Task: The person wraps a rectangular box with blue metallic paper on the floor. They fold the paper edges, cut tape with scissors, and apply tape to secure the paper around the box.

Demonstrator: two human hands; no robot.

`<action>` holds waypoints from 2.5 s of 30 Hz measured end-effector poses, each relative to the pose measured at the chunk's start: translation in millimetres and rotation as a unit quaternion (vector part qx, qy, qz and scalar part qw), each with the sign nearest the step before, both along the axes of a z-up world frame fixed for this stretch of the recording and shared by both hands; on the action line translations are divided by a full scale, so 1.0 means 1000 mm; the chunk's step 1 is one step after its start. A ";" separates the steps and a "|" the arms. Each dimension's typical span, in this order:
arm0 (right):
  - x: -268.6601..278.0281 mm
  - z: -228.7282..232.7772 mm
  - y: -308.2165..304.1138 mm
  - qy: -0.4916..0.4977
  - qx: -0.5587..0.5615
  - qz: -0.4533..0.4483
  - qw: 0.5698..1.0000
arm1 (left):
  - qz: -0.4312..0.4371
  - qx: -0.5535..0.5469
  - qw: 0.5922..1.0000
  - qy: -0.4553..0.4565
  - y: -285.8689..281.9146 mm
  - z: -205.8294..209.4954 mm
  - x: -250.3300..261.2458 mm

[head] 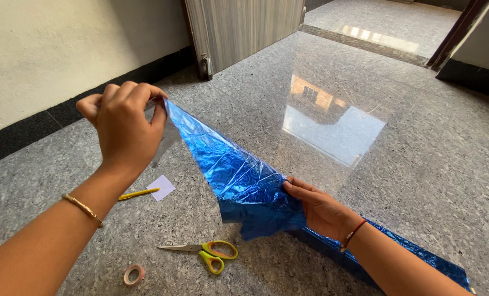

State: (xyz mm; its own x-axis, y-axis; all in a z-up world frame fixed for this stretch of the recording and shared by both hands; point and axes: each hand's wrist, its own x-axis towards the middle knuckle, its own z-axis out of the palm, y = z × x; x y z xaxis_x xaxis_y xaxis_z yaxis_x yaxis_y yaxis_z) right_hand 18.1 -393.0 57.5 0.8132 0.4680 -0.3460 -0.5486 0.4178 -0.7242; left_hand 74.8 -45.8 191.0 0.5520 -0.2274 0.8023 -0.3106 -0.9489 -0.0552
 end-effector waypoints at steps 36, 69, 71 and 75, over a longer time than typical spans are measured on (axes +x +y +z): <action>-0.006 -0.014 -0.118 -0.059 -0.389 0.086 0.915 | -0.061 -0.020 0.961 0.271 -0.061 -0.098 -0.038; -0.031 0.008 -0.154 -0.116 -0.391 0.108 0.907 | -0.392 0.032 0.752 0.529 -0.243 -0.139 0.029; -0.032 0.008 -0.160 -0.110 -0.396 0.107 0.905 | -0.388 0.014 0.740 0.549 -0.246 -0.141 0.031; -0.038 0.007 -0.175 -0.120 -0.382 0.123 0.908 | -0.382 0.007 0.725 0.574 -0.256 -0.140 0.031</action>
